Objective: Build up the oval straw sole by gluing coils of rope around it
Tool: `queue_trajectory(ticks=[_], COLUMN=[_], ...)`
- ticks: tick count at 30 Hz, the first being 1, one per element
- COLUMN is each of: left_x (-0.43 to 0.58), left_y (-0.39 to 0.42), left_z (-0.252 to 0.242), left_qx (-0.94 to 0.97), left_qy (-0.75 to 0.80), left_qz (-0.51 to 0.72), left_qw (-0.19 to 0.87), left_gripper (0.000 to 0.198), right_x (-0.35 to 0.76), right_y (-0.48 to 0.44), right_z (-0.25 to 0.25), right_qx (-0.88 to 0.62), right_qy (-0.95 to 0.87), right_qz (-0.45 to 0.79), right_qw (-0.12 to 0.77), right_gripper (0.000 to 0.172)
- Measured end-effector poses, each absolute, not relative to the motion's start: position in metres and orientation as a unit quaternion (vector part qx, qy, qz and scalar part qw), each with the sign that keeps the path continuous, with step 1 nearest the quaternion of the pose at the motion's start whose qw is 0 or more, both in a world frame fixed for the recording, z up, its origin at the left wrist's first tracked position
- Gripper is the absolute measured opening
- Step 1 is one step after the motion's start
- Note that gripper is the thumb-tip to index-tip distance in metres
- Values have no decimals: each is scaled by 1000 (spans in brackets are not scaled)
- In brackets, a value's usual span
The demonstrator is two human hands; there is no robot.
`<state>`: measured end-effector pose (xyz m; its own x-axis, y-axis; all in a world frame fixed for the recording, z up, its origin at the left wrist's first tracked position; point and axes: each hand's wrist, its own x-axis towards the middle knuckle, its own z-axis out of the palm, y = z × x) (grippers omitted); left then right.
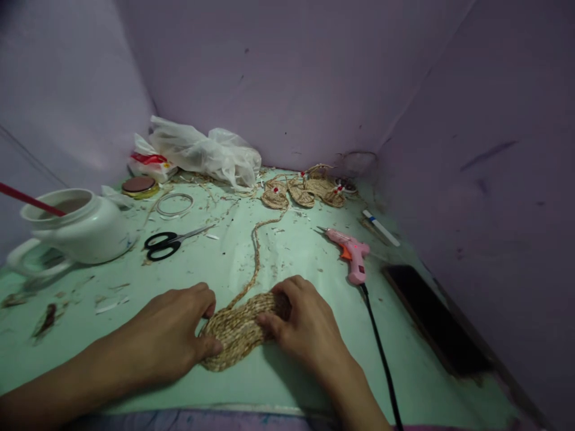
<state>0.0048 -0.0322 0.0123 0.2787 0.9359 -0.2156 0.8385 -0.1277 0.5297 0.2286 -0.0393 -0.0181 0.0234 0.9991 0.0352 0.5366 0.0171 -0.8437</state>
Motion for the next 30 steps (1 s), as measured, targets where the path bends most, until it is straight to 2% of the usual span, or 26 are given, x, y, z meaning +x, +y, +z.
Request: queue_trajectory(ticks=[3, 6, 9, 11, 13, 15, 18, 20, 23, 25, 30], left_x=[7, 10, 12, 11, 9, 6, 3, 1, 0, 0, 2], left_y=[-29, -23, -19, -18, -19, -21, -22, -22, -20, -19, -19], left_z=[16, 24, 28, 28, 25, 22, 16, 13, 9, 8, 9], left_qx=[741, 722, 706, 730, 765, 788, 803, 808, 810, 811, 810], left_qy=[590, 596, 591, 567, 532, 497, 473, 471, 467, 465, 469], left_qz=[62, 68, 115, 125, 137, 164, 182, 180, 182, 185, 182], left_qw=[314, 345, 372, 361, 336, 323, 315, 304, 304, 302, 302], left_gripper=[25, 21, 20, 10, 4, 8, 11, 12, 12, 13, 12], right_x=[231, 231, 226, 227, 236, 254, 296, 325, 354, 361, 354], right_y=[-46, -47, -44, -44, -45, -46, -40, -29, -7, 9, 36], right_z=[-14, -15, -16, -13, -6, 3, 12, 13, 10, 6, -1], right_qx=[-586, -530, -521, -519, -517, -563, -728, -794, -848, -862, -870], right_qy=[-600, -556, -561, -580, -606, -618, -542, -496, -463, -449, -414], right_qz=[416, 495, 468, 452, 437, 376, 192, 149, 158, 179, 236], right_qw=[351, 407, 442, 436, 417, 399, 373, 320, 203, 155, 130], right_gripper=[29, 33, 35, 33, 29, 33, 36, 35, 27, 28, 30])
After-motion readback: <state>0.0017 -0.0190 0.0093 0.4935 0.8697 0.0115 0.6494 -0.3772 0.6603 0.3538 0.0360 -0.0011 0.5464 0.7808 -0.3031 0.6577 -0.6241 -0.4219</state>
